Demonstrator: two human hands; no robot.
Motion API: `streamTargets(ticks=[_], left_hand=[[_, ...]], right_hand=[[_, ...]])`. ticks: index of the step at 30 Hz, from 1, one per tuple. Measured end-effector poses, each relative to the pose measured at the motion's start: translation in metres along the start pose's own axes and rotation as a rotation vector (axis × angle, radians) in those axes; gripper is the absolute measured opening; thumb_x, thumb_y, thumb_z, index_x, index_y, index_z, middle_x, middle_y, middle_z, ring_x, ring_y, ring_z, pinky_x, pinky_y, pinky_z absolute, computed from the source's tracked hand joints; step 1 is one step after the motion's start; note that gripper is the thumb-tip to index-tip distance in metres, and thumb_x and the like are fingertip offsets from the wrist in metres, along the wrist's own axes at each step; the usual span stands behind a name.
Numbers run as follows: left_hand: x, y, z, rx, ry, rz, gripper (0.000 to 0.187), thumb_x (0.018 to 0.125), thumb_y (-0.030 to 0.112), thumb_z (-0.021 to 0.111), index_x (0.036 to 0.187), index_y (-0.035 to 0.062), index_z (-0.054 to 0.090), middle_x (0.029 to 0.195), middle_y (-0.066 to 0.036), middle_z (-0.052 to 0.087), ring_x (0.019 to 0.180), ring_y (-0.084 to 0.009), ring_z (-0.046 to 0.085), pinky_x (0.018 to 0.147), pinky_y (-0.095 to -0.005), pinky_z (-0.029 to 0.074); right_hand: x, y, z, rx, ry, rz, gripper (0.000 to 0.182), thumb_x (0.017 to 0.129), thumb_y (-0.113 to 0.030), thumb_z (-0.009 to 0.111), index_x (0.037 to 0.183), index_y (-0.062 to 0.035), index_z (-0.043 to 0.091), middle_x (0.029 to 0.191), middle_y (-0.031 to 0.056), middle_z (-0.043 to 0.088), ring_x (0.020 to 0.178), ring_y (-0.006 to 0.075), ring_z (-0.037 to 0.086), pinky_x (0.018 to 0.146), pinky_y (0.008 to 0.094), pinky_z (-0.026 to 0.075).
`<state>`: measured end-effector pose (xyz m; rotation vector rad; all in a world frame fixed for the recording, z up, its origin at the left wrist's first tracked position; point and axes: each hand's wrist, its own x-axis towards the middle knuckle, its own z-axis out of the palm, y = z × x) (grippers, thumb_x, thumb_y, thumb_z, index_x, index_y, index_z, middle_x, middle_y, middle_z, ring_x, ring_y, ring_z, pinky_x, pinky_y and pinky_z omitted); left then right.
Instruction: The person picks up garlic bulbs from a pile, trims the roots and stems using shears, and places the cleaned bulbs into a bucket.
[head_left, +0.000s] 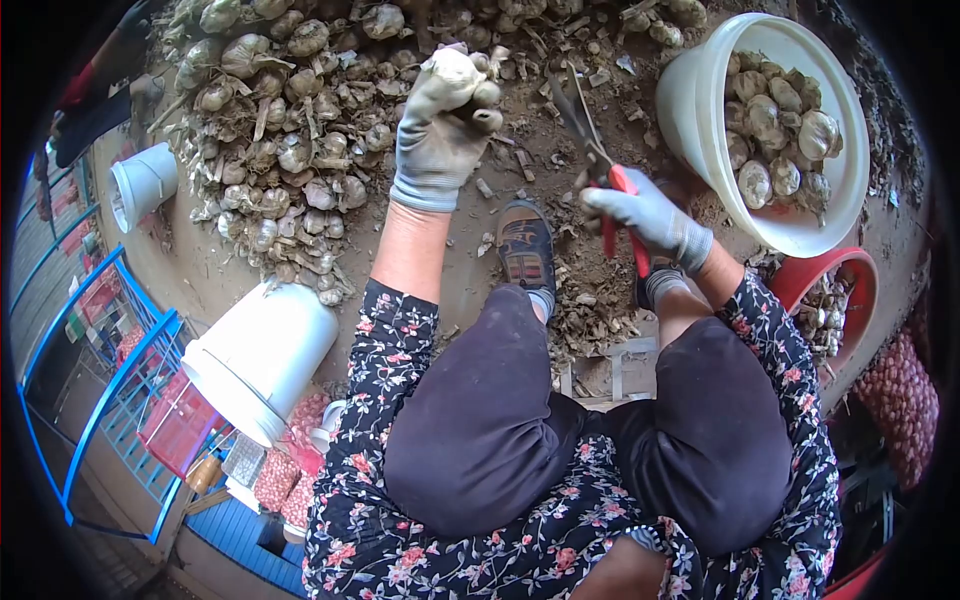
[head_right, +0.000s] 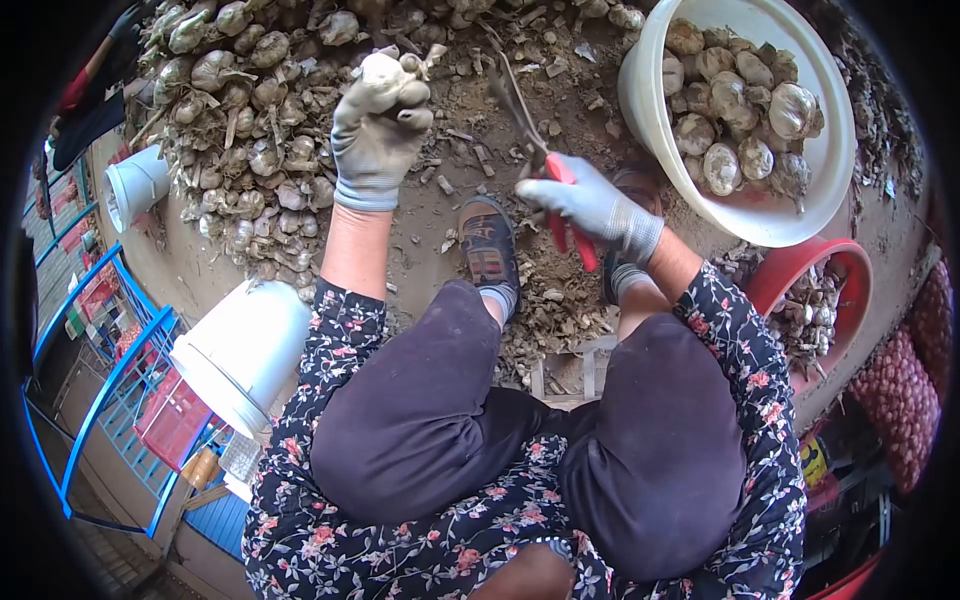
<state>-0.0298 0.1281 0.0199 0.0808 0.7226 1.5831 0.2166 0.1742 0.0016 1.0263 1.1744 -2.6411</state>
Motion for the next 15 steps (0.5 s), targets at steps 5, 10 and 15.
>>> streamTargets(ticks=[5,10,15], left_hand=[[-0.007,-0.017,0.002,-0.371,-0.068,-0.081,0.048,0.082,0.035,0.068,0.112,0.0007,0.053,0.101,-0.012,0.053,0.067,-0.0108,0.050,0.054,-0.0188,0.044],[-0.009,-0.020,0.014,-0.085,0.293,-0.009,0.047,0.085,0.046,0.063,0.106,0.0037,0.056,0.086,-0.009,0.060,0.064,-0.0114,0.051,0.051,-0.0206,0.043],[-0.004,-0.032,0.030,0.015,0.389,-0.114,0.040,0.087,0.046,0.061,0.095,0.0077,0.058,0.077,-0.002,0.058,0.060,-0.0126,0.051,0.047,-0.0225,0.041]], right_hand=[[0.002,-0.017,0.014,-0.105,-0.117,0.025,0.037,0.089,-0.024,0.061,0.119,-0.0041,0.049,0.090,0.0009,0.054,0.078,0.0087,0.057,0.064,0.0248,0.048],[0.000,-0.025,0.013,-0.220,-0.025,-0.122,0.045,0.086,-0.032,0.064,0.121,-0.0069,0.051,0.082,0.0013,0.054,0.067,0.0079,0.052,0.059,0.0244,0.046],[0.004,-0.017,0.007,-0.697,0.204,-0.217,0.044,0.088,-0.032,0.063,0.122,-0.0070,0.049,0.081,0.0001,0.053,0.066,0.0053,0.049,0.058,0.0235,0.044]])
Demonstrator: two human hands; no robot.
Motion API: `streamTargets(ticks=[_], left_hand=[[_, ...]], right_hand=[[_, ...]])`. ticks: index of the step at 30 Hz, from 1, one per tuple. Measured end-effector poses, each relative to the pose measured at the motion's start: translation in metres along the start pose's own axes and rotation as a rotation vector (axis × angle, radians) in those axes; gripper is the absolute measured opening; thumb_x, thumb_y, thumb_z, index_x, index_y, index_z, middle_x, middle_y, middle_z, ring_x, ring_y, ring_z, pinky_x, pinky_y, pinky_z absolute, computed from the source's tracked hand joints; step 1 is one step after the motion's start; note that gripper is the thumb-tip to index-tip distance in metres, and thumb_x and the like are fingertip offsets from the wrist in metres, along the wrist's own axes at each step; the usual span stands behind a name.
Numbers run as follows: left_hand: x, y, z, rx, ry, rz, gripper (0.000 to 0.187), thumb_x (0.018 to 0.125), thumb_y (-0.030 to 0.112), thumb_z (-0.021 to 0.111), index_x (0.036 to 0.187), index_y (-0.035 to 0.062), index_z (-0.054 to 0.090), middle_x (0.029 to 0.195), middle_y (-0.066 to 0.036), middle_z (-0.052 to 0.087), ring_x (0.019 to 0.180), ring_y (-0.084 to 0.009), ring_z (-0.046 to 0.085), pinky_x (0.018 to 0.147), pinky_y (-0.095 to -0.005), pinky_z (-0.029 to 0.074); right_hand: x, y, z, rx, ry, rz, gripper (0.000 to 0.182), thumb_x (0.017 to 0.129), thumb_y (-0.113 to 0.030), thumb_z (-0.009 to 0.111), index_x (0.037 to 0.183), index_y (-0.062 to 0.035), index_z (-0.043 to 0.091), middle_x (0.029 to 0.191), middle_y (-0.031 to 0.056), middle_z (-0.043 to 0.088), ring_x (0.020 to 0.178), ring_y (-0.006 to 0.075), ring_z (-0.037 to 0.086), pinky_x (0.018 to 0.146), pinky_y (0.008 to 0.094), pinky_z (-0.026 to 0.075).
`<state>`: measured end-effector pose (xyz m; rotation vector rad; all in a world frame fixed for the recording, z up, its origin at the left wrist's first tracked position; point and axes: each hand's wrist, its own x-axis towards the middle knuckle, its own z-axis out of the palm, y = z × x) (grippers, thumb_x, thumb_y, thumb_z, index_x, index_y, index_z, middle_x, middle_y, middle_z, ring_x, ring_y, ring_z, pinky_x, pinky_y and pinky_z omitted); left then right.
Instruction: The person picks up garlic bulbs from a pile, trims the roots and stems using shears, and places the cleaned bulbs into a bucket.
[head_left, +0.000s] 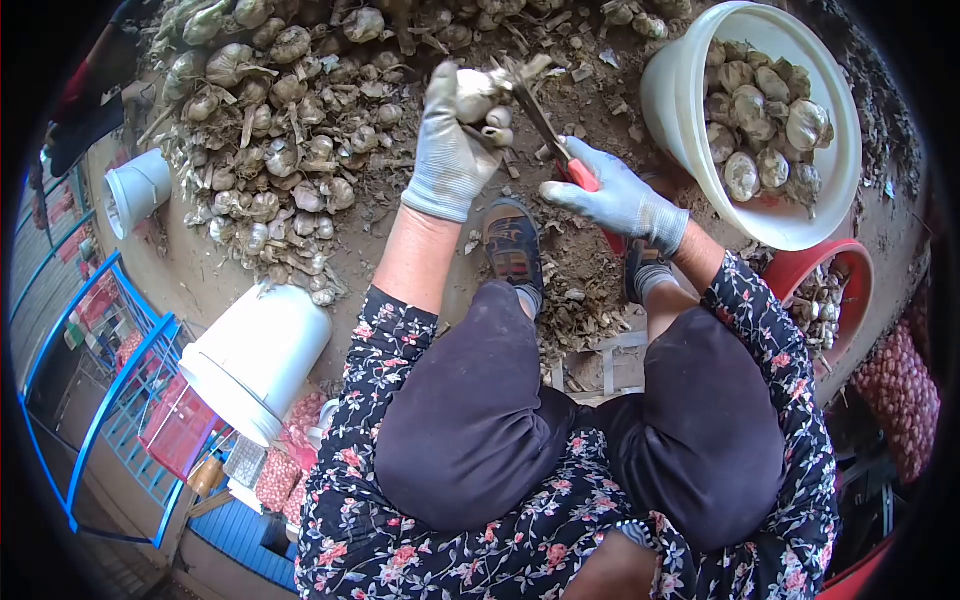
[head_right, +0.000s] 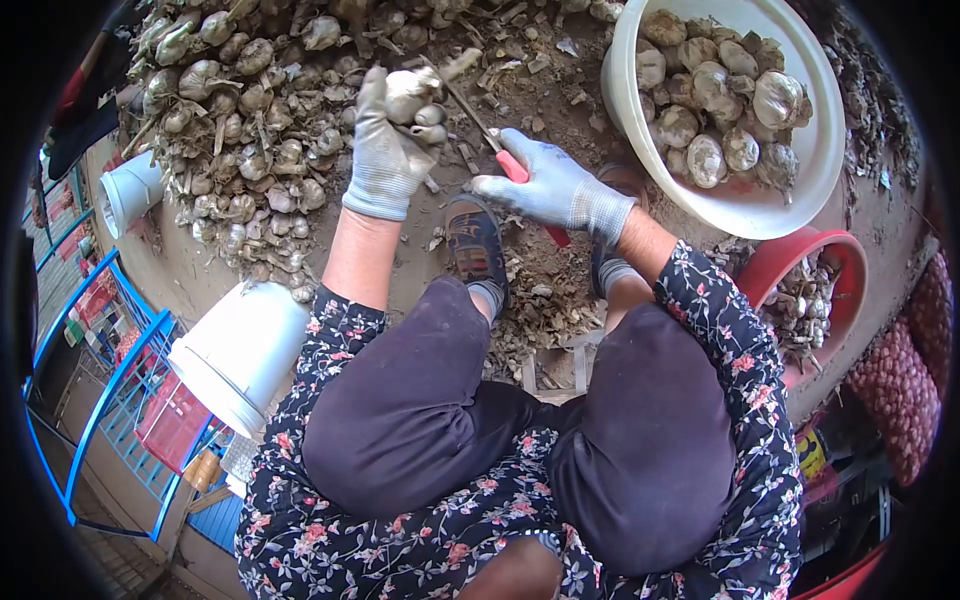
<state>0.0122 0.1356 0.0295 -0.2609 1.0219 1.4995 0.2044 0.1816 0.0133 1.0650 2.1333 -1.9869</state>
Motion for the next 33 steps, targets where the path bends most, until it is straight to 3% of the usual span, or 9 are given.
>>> streamTargets(ticks=[3,6,11,14,16,22,27,29,33], left_hand=[[0.007,-0.008,0.002,0.047,0.033,-0.033,0.036,0.088,0.046,0.060,0.084,0.0107,0.057,0.064,0.002,0.052,0.055,-0.0119,0.048,0.045,-0.0224,0.038],[0.015,-0.011,0.003,0.032,-0.033,-0.081,0.035,0.091,0.044,0.056,0.080,0.0110,0.054,0.064,0.004,0.050,0.052,-0.0088,0.045,0.043,-0.0219,0.035],[-0.018,-0.017,0.088,0.969,-0.731,0.563,0.073,0.083,0.024,0.062,0.141,0.0015,0.023,0.113,-0.015,0.055,0.093,-0.0181,0.062,0.075,-0.0285,0.054],[0.020,0.010,0.076,1.013,-0.330,0.571,0.067,0.076,0.011,0.066,0.134,0.0004,0.034,0.126,-0.021,0.045,0.089,-0.0215,0.063,0.075,-0.0304,0.054],[0.067,0.051,0.026,1.763,0.287,1.035,0.053,0.075,0.010,0.061,0.123,-0.0015,0.042,0.110,-0.020,0.048,0.084,-0.0292,0.059,0.077,-0.0434,0.053],[0.102,0.104,-0.015,2.221,0.796,0.520,0.052,0.078,0.024,0.066,0.126,0.0153,0.046,0.120,-0.023,0.046,0.092,-0.0435,0.062,0.083,-0.0495,0.050],[0.108,0.116,-0.052,1.878,0.426,0.627,0.048,0.078,0.020,0.067,0.120,0.0068,0.050,0.098,-0.018,0.062,0.085,-0.0289,0.066,0.075,-0.0427,0.055],[0.066,0.092,-0.037,0.837,-0.007,0.337,0.037,0.082,0.011,0.064,0.117,0.0052,0.053,0.095,-0.012,0.065,0.080,-0.0193,0.065,0.069,-0.0330,0.057],[0.032,0.055,-0.045,0.418,-0.282,0.194,0.051,0.081,0.005,0.067,0.127,0.0014,0.046,0.106,-0.011,0.063,0.086,-0.0159,0.063,0.076,-0.0278,0.055]], right_hand=[[0.004,0.003,-0.003,0.229,-0.026,0.008,0.049,0.087,-0.036,0.064,0.118,0.0001,0.052,0.083,0.0038,0.056,0.074,0.0103,0.057,0.065,0.0264,0.048],[-0.007,0.006,0.001,0.773,-0.098,0.230,0.028,0.092,-0.034,0.057,0.080,-0.0083,0.052,0.062,-0.0030,0.046,0.048,0.0074,0.045,0.045,0.0237,0.038],[-0.021,0.020,0.002,0.791,-0.043,0.399,0.024,0.091,-0.031,0.057,0.084,-0.0075,0.056,0.062,-0.0037,0.045,0.049,0.0073,0.043,0.046,0.0240,0.038],[-0.014,0.024,-0.002,0.785,-0.086,0.404,0.026,0.091,-0.028,0.057,0.075,-0.0090,0.052,0.062,-0.0031,0.046,0.051,0.0073,0.043,0.048,0.0245,0.038],[-0.012,0.029,-0.005,0.799,-0.082,0.385,0.025,0.091,-0.028,0.058,0.075,-0.0089,0.052,0.061,-0.0028,0.046,0.051,0.0076,0.044,0.048,0.0247,0.039],[-0.011,0.024,-0.013,0.641,-0.095,0.419,0.025,0.090,-0.028,0.059,0.079,-0.0068,0.051,0.064,-0.0013,0.050,0.057,0.0090,0.050,0.054,0.0264,0.044],[-0.004,0.026,-0.011,0.155,-0.035,0.278,0.033,0.085,-0.034,0.062,0.087,-0.0031,0.050,0.075,0.0093,0.059,0.069,0.0237,0.059,0.067,0.0351,0.048],[-0.001,0.012,-0.016,-0.068,-0.015,0.251,0.036,0.084,-0.036,0.062,0.091,-0.0024,0.050,0.080,0.0140,0.061,0.075,0.0301,0.062,0.073,0.0389,0.048],[0.004,-0.003,-0.015,-0.371,0.060,0.172,0.041,0.082,-0.034,0.061,0.106,-0.0046,0.044,0.088,0.0193,0.062,0.089,0.0369,0.061,0.079,0.0461,0.047]])
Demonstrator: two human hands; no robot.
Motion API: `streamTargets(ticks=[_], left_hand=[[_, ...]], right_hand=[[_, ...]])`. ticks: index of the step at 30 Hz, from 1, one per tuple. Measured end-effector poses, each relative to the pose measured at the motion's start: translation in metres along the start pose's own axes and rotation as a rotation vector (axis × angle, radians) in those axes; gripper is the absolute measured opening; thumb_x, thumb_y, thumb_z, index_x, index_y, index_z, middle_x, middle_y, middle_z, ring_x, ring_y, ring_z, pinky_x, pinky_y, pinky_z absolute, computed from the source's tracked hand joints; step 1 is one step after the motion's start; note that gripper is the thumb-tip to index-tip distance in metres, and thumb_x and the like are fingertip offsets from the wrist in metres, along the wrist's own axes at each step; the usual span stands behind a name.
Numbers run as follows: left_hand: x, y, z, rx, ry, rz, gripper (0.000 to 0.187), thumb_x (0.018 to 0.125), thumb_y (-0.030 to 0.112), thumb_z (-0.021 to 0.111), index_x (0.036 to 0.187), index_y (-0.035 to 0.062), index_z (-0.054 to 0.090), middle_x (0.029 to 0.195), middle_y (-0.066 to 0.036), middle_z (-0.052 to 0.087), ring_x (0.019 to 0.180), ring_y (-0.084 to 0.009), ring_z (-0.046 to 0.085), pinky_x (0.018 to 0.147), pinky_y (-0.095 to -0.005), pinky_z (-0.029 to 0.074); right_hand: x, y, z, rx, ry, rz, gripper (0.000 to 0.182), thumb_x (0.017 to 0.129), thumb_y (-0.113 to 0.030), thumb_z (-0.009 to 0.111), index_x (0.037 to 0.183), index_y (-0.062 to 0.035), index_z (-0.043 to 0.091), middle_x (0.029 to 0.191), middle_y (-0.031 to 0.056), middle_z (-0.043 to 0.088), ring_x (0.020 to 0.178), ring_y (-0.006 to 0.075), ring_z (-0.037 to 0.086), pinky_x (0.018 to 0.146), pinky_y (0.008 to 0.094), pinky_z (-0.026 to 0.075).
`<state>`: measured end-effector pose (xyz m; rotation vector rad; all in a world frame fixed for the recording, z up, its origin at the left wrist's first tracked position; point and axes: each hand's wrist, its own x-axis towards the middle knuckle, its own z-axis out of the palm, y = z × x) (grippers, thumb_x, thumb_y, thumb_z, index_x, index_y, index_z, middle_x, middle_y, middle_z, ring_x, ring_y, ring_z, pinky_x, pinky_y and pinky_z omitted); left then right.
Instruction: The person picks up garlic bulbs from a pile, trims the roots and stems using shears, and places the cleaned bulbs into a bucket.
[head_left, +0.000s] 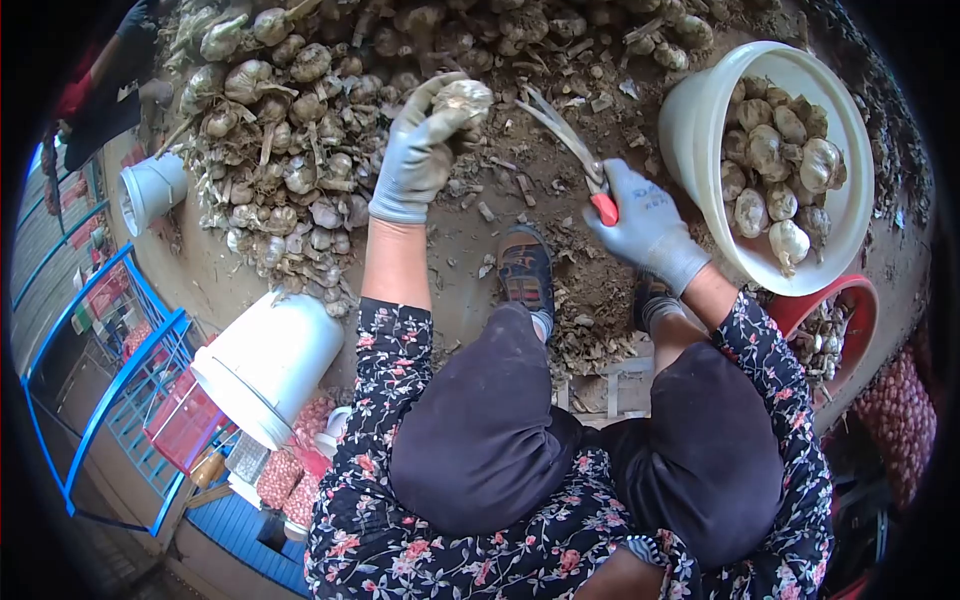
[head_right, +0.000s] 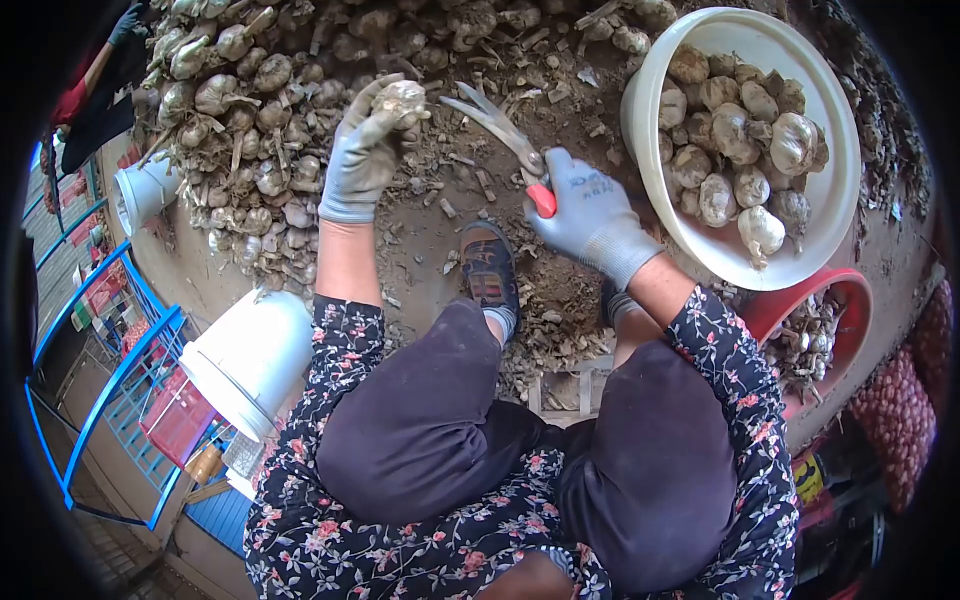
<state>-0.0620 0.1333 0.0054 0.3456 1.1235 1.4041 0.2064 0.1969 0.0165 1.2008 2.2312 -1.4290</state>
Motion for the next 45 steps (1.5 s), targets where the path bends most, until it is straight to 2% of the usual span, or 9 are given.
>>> streamTargets(ticks=[3,10,16,17,21,27,34,41,45], left_hand=[[-0.008,-0.007,0.017,0.203,0.007,0.099,0.056,0.075,0.001,0.071,0.125,-0.0040,0.047,0.109,-0.013,0.061,0.093,-0.0153,0.062,0.080,-0.0282,0.053],[-0.023,0.007,0.039,1.055,0.158,0.312,0.056,0.070,0.007,0.072,0.120,-0.0042,0.051,0.102,-0.007,0.063,0.085,-0.0117,0.061,0.080,-0.0253,0.050],[-0.029,0.003,0.034,0.848,0.137,0.236,0.056,0.069,0.008,0.068,0.120,-0.0030,0.049,0.099,-0.006,0.062,0.085,-0.0109,0.059,0.081,-0.0251,0.049],[-0.032,0.003,0.032,0.667,0.110,0.037,0.056,0.068,0.007,0.066,0.120,-0.0031,0.048,0.098,-0.006,0.061,0.087,-0.0111,0.058,0.082,-0.0260,0.048],[-0.028,0.001,0.029,1.145,0.023,0.273,0.060,0.062,0.011,0.072,0.116,0.0003,0.049,0.098,-0.006,0.061,0.089,-0.0141,0.058,0.082,-0.0270,0.048],[-0.027,-0.002,0.031,1.270,-0.024,0.293,0.056,0.059,0.012,0.079,0.107,0.0019,0.053,0.093,-0.006,0.062,0.085,-0.0124,0.059,0.078,-0.0262,0.049],[-0.026,-0.013,0.026,0.989,-0.079,0.122,0.046,0.066,0.008,0.078,0.106,0.0029,0.054,0.087,0.000,0.063,0.076,-0.0060,0.058,0.066,-0.0222,0.050],[-0.024,-0.024,0.026,0.956,-0.072,0.076,0.062,0.063,0.009,0.078,0.117,0.0004,0.048,0.098,-0.005,0.060,0.087,-0.0084,0.057,0.075,-0.0227,0.049],[-0.025,-0.019,0.047,0.944,-0.063,-0.073,0.057,0.066,0.015,0.080,0.113,0.0011,0.050,0.095,-0.005,0.061,0.085,-0.0103,0.060,0.077,-0.0235,0.050]], right_hand=[[0.001,-0.007,0.000,-0.410,0.135,-0.120,0.047,0.077,-0.027,0.064,0.113,-0.0050,0.044,0.096,0.0161,0.056,0.090,0.0333,0.059,0.076,0.0431,0.046],[-0.006,-0.017,0.000,-0.539,0.183,-0.063,0.046,0.078,-0.030,0.064,0.112,-0.0058,0.044,0.091,0.0151,0.056,0.087,0.0321,0.059,0.074,0.0440,0.046],[-0.007,-0.017,0.002,-0.487,0.256,-0.145,0.050,0.078,-0.031,0.064,0.115,-0.0056,0.043,0.092,0.0140,0.056,0.088,0.0312,0.059,0.076,0.0437,0.045],[-0.006,-0.019,0.000,-0.486,0.250,-0.140,0.050,0.078,-0.031,0.064,0.115,-0.0056,0.043,0.092,0.0140,0.056,0.088,0.0312,0.059,0.076,0.0437,0.045],[-0.001,-0.023,-0.006,-0.613,0.177,-0.152,0.044,0.080,-0.036,0.063,0.108,-0.0074,0.045,0.094,0.0133,0.059,0.090,0.0298,0.061,0.078,0.0455,0.045],[-0.001,-0.016,-0.004,-0.652,0.072,-0.165,0.045,0.082,-0.037,0.062,0.108,-0.0060,0.044,0.095,0.0126,0.060,0.089,0.0284,0.063,0.077,0.0429,0.045],[0.001,-0.007,-0.005,-0.412,-0.015,-0.058,0.038,0.079,-0.025,0.065,0.100,-0.0038,0.043,0.087,0.0186,0.063,0.088,0.0352,0.064,0.073,0.0435,0.050],[-0.012,-0.007,-0.002,-0.462,0.145,-0.191,0.039,0.078,-0.027,0.064,0.103,-0.0043,0.044,0.092,0.0195,0.061,0.090,0.0338,0.063,0.074,0.0465,0.049],[-0.003,0.001,0.002,-0.263,-0.085,0.026,0.037,0.082,-0.029,0.060,0.101,-0.0011,0.045,0.091,0.0274,0.063,0.093,0.0399,0.062,0.081,0.0466,0.047]])
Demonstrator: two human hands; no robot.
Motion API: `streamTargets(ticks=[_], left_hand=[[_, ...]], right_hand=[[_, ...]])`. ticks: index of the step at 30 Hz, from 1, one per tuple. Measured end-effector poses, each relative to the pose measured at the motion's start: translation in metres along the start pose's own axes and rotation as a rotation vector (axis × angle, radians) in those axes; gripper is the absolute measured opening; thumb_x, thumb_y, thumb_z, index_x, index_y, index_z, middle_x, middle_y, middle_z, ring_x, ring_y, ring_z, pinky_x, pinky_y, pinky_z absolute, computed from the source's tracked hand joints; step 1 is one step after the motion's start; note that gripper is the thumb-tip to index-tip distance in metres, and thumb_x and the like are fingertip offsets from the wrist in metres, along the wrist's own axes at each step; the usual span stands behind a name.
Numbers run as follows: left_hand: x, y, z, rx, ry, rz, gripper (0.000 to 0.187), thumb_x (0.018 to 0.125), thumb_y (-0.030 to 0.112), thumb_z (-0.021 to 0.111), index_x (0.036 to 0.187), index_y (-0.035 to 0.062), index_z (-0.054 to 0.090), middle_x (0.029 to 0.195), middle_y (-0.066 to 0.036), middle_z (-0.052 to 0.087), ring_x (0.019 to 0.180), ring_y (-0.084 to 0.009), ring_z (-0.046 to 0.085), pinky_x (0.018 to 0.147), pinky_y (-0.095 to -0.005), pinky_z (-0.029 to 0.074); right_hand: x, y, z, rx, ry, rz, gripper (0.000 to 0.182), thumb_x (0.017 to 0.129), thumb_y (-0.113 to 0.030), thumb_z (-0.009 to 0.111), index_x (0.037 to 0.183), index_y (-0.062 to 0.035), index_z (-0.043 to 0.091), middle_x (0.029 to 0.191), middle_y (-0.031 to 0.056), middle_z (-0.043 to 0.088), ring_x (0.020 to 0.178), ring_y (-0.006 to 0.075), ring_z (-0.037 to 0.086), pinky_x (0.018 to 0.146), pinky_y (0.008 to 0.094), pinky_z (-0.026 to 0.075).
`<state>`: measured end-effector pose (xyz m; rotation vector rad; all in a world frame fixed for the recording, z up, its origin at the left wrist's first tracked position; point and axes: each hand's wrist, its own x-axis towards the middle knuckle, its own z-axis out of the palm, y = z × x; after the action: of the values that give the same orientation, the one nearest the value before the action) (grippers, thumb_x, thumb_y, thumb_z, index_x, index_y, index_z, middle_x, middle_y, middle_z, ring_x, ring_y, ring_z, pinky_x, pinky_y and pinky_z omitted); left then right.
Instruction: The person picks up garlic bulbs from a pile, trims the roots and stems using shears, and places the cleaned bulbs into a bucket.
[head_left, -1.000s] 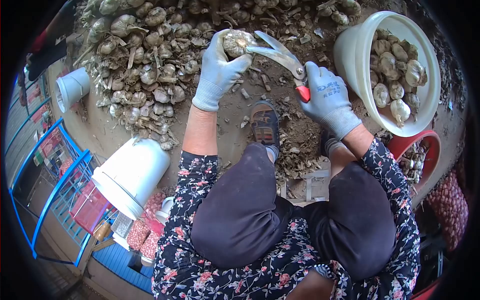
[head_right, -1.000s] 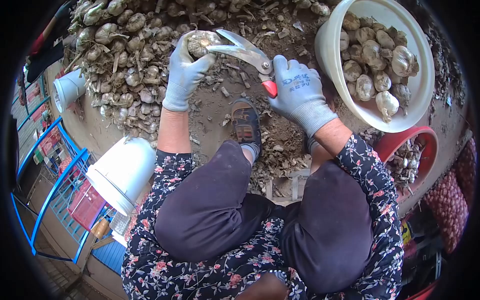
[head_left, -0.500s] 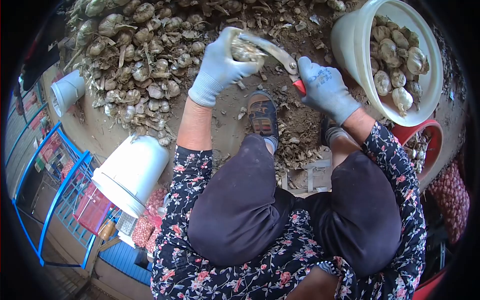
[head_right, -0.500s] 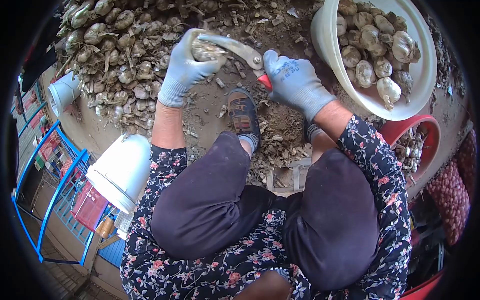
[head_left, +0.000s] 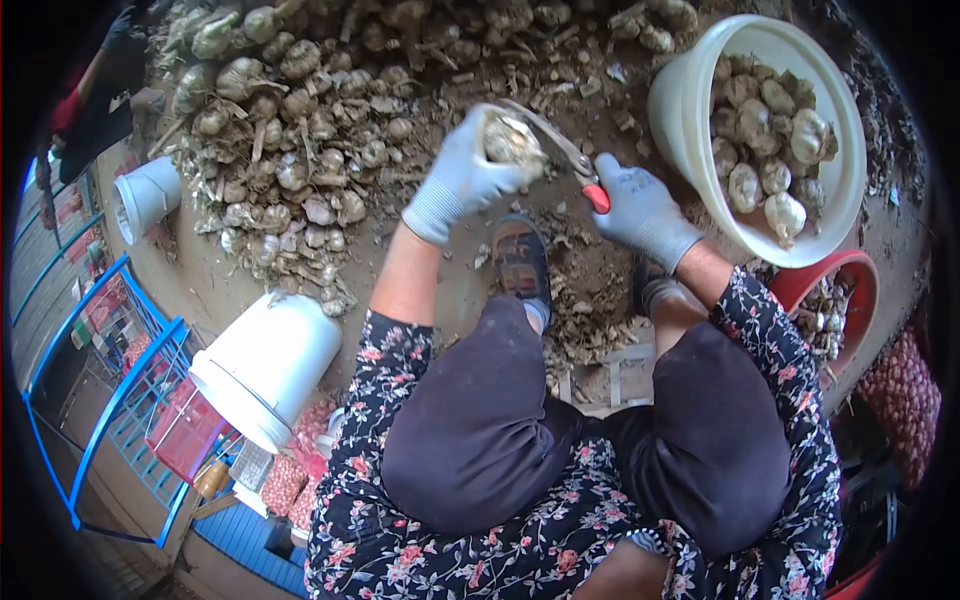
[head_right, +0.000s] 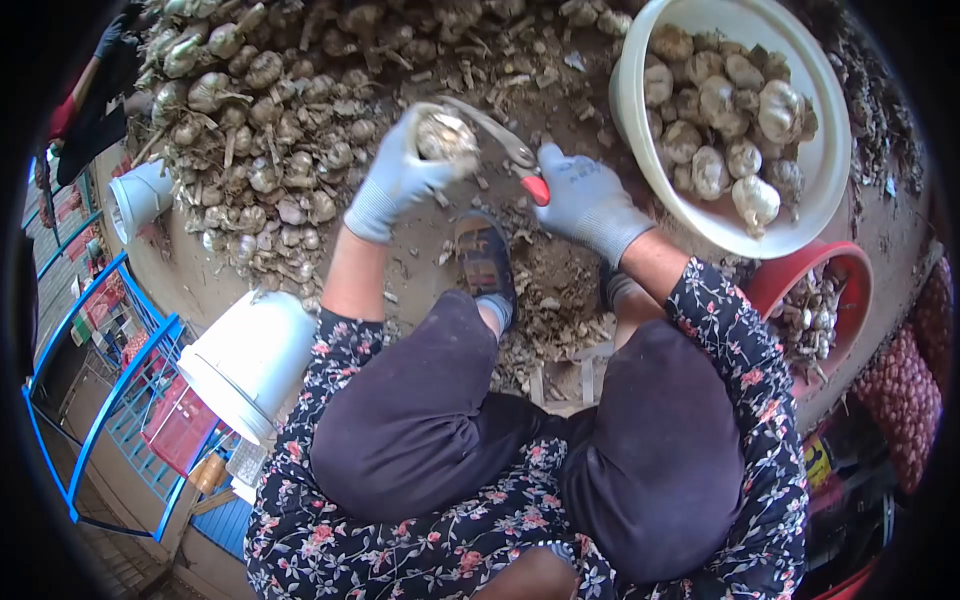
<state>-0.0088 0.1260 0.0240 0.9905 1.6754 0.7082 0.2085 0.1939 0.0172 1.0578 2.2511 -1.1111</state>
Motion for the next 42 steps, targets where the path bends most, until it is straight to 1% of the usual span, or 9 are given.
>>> streamTargets(ticks=[3,7,8,13,15,22,25,30,42], left_hand=[[0.001,0.030,0.016,-0.259,-0.033,-0.016,0.063,0.070,0.017,0.076,0.122,0.0010,0.043,0.100,-0.008,0.061,0.088,-0.0128,0.061,0.080,-0.0278,0.050],[0.010,0.086,0.039,-0.269,-0.284,0.564,0.076,0.071,0.012,0.070,0.136,0.0011,0.032,0.122,-0.016,0.051,0.088,-0.0167,0.063,0.078,-0.0294,0.051],[0.005,0.110,0.028,-0.533,-0.427,0.277,0.078,0.072,0.008,0.069,0.139,0.0020,0.029,0.126,-0.019,0.048,0.086,-0.0189,0.065,0.071,-0.0292,0.053],[0.092,0.021,-0.048,-0.188,0.673,-0.016,0.031,0.083,0.004,0.062,0.110,-0.0087,0.055,0.085,-0.016,0.065,0.061,-0.0108,0.061,0.047,-0.0209,0.050],[0.116,-0.006,-0.080,-0.049,0.838,-0.150,0.041,0.075,0.015,0.069,0.105,-0.0102,0.057,0.084,-0.023,0.066,0.070,-0.0240,0.068,0.068,-0.0320,0.055],[0.181,-0.034,-0.089,0.475,0.837,-0.304,0.069,0.061,0.037,0.078,0.106,-0.0113,0.056,0.110,-0.030,0.060,0.106,-0.0407,0.059,0.090,-0.0406,0.049],[0.171,-0.069,-0.087,0.011,0.796,0.151,0.042,0.069,0.016,0.076,0.100,-0.0066,0.060,0.099,-0.020,0.066,0.081,-0.0278,0.066,0.072,-0.0372,0.054],[0.061,-0.017,-0.053,-0.915,0.248,0.091,0.020,0.078,0.013,0.072,0.096,0.0075,0.065,0.085,-0.004,0.068,0.058,-0.0053,0.059,0.049,-0.0168,0.051],[0.000,-0.002,0.003,0.014,0.252,0.146,0.071,0.062,0.007,0.076,0.124,0.0004,0.042,0.106,-0.007,0.059,0.094,-0.0121,0.057,0.083,-0.0263,0.048]], right_hand=[[0.006,0.026,0.027,0.225,0.103,0.037,0.034,0.084,-0.031,0.057,0.096,-0.0004,0.048,0.089,0.0276,0.062,0.089,0.0437,0.060,0.081,0.0485,0.046],[0.000,0.054,0.058,0.338,0.166,-0.292,0.036,0.084,-0.033,0.057,0.091,0.0015,0.049,0.087,0.0286,0.061,0.088,0.0447,0.059,0.079,0.0484,0.045],[-0.003,0.043,0.045,0.365,0.083,-0.127,0.037,0.084,-0.034,0.057,0.091,0.0014,0.049,0.087,0.0287,0.061,0.088,0.0445,0.059,0.079,0.0480,0.045],[-0.001,0.037,0.025,0.406,0.021,0.090,0.040,0.083,-0.038,0.058,0.089,0.0009,0.050,0.089,0.0285,0.060,0.090,0.0439,0.058,0.078,0.0468,0.045],[-0.003,0.036,0.023,0.449,-0.043,0.151,0.041,0.083,-0.038,0.059,0.089,0.0013,0.050,0.088,0.0284,0.060,0.090,0.0431,0.059,0.078,0.0459,0.045],[0.002,0.033,0.028,0.459,-0.017,0.044,0.045,0.082,-0.041,0.061,0.100,-0.0011,0.050,0.093,0.0276,0.059,0.091,0.0432,0.058,0.079,0.0465,0.044],[0.000,0.030,0.020,0.438,-0.071,0.121,0.044,0.082,-0.040,0.061,0.099,-0.0017,0.048,0.094,0.0282,0.059,0.092,0.0441,0.057,0.079,0.0475,0.044],[-0.005,0.036,0.020,0.380,-0.071,0.089,0.032,0.085,-0.028,0.054,0.100,-0.0011,0.046,0.092,0.0290,0.061,0.092,0.0433,0.060,0.079,0.0487,0.045],[-0.020,0.005,0.003,-0.067,0.261,-0.077,0.047,0.078,-0.023,0.063,0.118,-0.0063,0.043,0.095,0.0173,0.055,0.092,0.0353,0.057,0.078,0.0452,0.046]])
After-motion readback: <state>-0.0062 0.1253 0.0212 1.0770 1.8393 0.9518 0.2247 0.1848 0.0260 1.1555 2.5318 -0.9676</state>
